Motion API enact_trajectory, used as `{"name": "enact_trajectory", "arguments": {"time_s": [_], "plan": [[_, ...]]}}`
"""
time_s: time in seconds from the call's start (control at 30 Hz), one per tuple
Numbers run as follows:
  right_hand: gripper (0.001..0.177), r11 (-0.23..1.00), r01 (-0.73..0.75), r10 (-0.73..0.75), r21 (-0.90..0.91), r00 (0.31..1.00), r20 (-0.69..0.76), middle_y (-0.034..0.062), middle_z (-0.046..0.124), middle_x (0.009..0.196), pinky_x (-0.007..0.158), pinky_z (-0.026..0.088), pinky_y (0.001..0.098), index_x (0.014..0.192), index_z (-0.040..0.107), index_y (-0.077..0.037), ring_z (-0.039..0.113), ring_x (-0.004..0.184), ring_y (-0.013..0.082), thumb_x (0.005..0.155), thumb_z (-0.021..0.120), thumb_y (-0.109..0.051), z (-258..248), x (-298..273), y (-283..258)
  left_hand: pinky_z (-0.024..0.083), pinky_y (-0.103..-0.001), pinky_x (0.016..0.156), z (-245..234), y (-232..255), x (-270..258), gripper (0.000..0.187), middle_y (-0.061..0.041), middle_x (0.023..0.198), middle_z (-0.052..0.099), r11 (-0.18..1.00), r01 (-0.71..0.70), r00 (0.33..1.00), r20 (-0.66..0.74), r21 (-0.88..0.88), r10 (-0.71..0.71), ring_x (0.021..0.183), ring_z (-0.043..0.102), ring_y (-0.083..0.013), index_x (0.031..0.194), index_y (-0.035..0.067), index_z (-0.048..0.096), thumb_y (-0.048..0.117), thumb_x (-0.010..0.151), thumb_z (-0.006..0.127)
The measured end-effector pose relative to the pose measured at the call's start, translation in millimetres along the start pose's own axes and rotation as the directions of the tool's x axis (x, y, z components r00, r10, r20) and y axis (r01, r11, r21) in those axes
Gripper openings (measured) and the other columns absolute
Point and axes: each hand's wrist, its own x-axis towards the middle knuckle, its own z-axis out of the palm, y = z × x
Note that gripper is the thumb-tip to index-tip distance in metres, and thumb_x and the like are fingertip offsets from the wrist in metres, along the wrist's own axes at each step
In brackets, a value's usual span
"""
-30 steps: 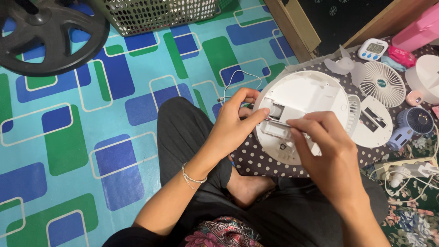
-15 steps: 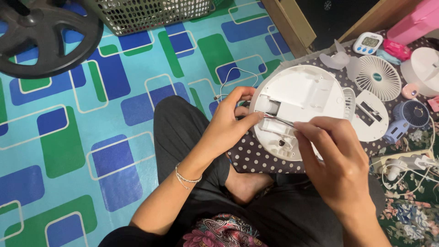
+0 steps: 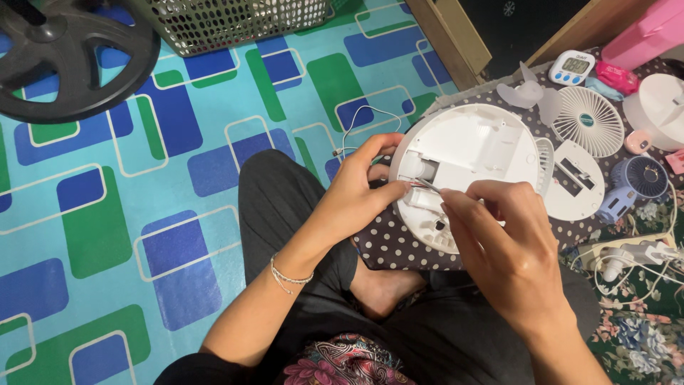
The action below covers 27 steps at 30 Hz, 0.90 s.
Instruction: The person disassembles a small white electric fan by removing the front grille and fan blade, then reassembles it by placing the blade back, securing the grille, and tightening screws on the base with a screwdriver.
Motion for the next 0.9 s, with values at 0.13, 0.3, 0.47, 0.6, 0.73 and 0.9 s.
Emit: {"name": "enact_trajectory", "arguments": {"time_s": [0.13,0.3,0.47,0.6,0.73,0.9], "plan": [[0.030,1.000,0.028,-0.028,0.000,0.999,0.034,0.0079,0.061,0.102,0.075,0.046,0.0397,0.114,0.072,-0.007,0.057,0.087,0.0262,0.085,0.080,0.000,1.2,1.6,2.1,0.058,-0.032,0.093,0.5,0.6,1.9,0.060,-0.017,0.140,0.059,0.998,0.058,0.998,-0.019,0.010,-0.058,0.110,0.070,-0.0202,0.140,-0.003,0.051,0.004,0.085,0.074],[0.032,0.998,0.060,-0.059,-0.015,0.997,0.049,0.0072,0.062,0.102,0.074,0.044,0.0398,0.114,0.072,-0.006,0.057,0.086,0.0250,0.084,0.079,0.000,2.7,3.5,0.7,0.058,-0.032,0.095,-0.1,1.5,4.3,0.059,-0.017,0.140,0.059,0.998,0.057,0.998,-0.011,-0.031,-0.058,0.113,0.069,-0.0206,0.141,-0.003,0.051,0.003,0.086,0.073],[0.035,0.997,0.077,-0.077,-0.009,0.996,0.055,0.0088,0.061,0.104,0.075,0.045,0.0406,0.115,0.071,-0.004,0.059,0.088,0.0263,0.081,0.077,0.004,3.4,8.0,2.2,0.058,-0.032,0.095,-0.8,2.7,5.3,0.059,-0.016,0.139,0.060,0.998,0.050,0.999,0.008,-0.046,-0.050,0.112,0.069,-0.0212,0.141,-0.003,0.051,0.002,0.087,0.073],[0.037,0.999,0.049,-0.049,-0.006,0.996,0.069,0.0113,0.060,0.106,0.079,0.048,0.0416,0.114,0.070,-0.004,0.059,0.091,0.0296,0.080,0.074,0.009,1.3,11.3,1.1,0.058,-0.032,0.096,-2.0,3.3,4.6,0.060,-0.016,0.138,0.061,0.998,0.044,0.999,0.024,-0.051,-0.042,0.113,0.069,-0.0213,0.142,-0.003,0.051,0.000,0.086,0.072],[0.028,0.998,-0.007,0.002,0.061,0.997,0.079,0.0124,0.059,0.102,0.078,0.050,0.0414,0.111,0.069,-0.002,0.061,0.091,0.0307,0.085,0.073,0.006,-2.0,14.6,-1.2,0.058,-0.032,0.096,-0.7,2.9,5.9,0.063,-0.015,0.137,0.060,0.999,0.035,0.999,0.041,-0.038,-0.033,0.114,0.069,-0.0208,0.142,-0.003,0.050,-0.003,0.082,0.070],[0.016,0.981,-0.122,0.107,0.153,0.989,0.102,0.0122,0.061,0.097,0.075,0.051,0.0411,0.106,0.071,-0.002,0.063,0.088,0.0290,0.091,0.074,0.001,-1.2,19.4,-0.2,0.059,-0.030,0.091,-0.8,-1.6,9.7,0.065,-0.014,0.136,0.060,0.998,0.055,0.998,0.034,-0.040,-0.054,0.109,0.069,-0.0190,0.142,-0.003,0.051,-0.006,0.080,0.069]]}}
